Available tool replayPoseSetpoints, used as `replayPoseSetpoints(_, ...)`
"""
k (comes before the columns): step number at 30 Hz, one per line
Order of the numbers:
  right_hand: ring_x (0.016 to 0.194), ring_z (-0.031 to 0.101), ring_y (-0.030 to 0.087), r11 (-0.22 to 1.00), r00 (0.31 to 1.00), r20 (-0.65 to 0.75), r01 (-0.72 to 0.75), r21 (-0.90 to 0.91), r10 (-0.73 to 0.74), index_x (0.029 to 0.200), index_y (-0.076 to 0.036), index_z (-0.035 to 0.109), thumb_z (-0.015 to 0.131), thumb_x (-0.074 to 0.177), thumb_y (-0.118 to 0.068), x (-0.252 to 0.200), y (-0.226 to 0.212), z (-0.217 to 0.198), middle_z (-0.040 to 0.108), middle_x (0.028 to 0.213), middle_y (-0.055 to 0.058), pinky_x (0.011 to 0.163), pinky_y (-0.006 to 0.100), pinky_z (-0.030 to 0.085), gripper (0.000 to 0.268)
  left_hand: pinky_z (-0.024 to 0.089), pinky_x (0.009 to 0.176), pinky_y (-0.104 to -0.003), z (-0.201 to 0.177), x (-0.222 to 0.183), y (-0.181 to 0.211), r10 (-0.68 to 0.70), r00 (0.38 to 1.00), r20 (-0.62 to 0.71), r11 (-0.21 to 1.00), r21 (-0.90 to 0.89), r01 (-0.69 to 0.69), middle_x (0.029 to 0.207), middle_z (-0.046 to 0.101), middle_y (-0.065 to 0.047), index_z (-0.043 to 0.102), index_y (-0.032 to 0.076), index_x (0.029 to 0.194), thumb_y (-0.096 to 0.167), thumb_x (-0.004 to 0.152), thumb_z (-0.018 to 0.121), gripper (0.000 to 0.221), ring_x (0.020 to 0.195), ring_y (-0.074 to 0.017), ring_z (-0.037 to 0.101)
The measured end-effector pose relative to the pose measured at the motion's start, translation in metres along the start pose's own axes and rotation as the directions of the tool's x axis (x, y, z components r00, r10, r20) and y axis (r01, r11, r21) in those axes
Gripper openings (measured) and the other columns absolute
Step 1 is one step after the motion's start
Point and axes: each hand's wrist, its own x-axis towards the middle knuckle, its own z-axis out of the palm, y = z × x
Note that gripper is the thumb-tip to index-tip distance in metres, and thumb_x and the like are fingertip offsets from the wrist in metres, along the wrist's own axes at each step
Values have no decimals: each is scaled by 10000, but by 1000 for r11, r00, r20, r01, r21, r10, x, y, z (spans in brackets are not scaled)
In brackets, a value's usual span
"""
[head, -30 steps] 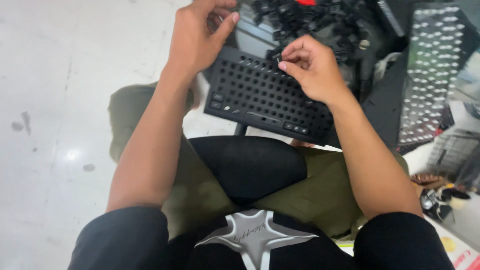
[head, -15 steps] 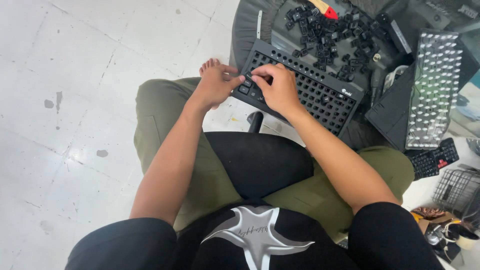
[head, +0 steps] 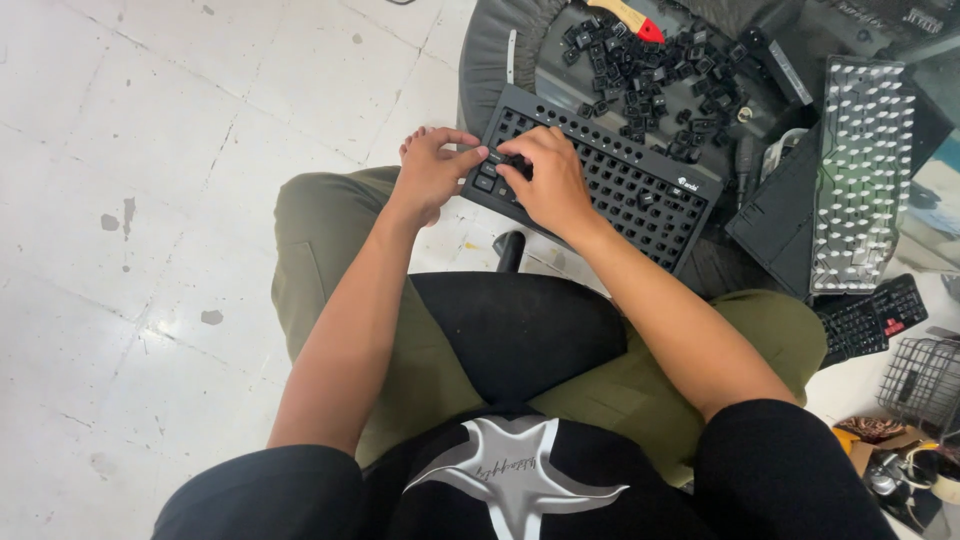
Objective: The person is manually installing individual keycaps onto a mechanical keyboard frame by selecting them from a pile and pressing them into place.
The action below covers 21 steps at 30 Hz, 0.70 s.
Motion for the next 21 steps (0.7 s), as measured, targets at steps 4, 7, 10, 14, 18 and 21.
replayPoseSetpoints(4, 984, 613, 267, 999, 999, 23, 33, 6, -34, 1081, -71, 764, 769, 959, -63, 1, -1, -3, 690, 1007, 90, 894, 367, 482, 122, 663, 762, -379, 0, 3, -2, 2, 1000, 3, 1000, 27, -2, 945, 748, -180, 684, -9, 1226, 304, 885, 841, 488, 908, -254, 744)
replayPoseSetpoints(7, 983, 608, 252, 997, 998, 27, 58, -46, -57, 1096, -61, 758, 760, 969, -78, 0, -2, -3, 672, 1003, 85, 896, 365, 490, 128, 665, 776, -398, 0, 8, -4, -16, 1000, 6, 999, 28, 15, 956, 757, -188, 691, -4, 1236, 302, 885, 847, 490, 921, -278, 757)
replayPoseSetpoints(10, 951, 593, 227, 991, 994, 16, 111, -69, -110, 1074, -62, 766, 769, 966, -87, 2, 0, -2, 651, 971, 63, 866, 342, 499, 111, 666, 776, -390, 1, 10, -5, -28, 1000, -4, 999, 17, 28, 952, 756, -175, 694, 1, 1230, 295, 883, 845, 479, 911, -256, 751)
replayPoseSetpoints(14, 943, 586, 233, 988, 991, 2, 131, -80, -131, 1058, -58, 770, 774, 963, -74, 0, 1, -2, 640, 972, 74, 853, 344, 502, 96, 670, 781, -399, 0, 4, 2, -33, 999, -4, 999, -8, 33, 955, 755, -184, 686, -13, 1235, 279, 873, 854, 494, 917, -272, 760)
replayPoseSetpoints(18, 932, 590, 226, 991, 993, 9, 117, -60, -117, 1036, -50, 777, 778, 958, -60, 3, 2, -1, 635, 952, 58, 834, 339, 510, 79, 644, 734, -365, -1, -15, 25, 136, 991, 6, 963, 234, -134, 887, 762, -132, 705, -5, 1202, 277, 931, 787, 400, 843, -232, 755)
replayPoseSetpoints(21, 943, 575, 230, 993, 997, 27, 80, -82, -78, 998, -88, 791, 798, 935, -75, 3, 9, 0, 623, 940, 38, 850, 366, 483, 64, 627, 759, -374, 1, -16, 27, 182, 983, 14, 931, 319, -176, 872, 774, -106, 716, 12, 1181, 278, 926, 780, 374, 830, -217, 755)
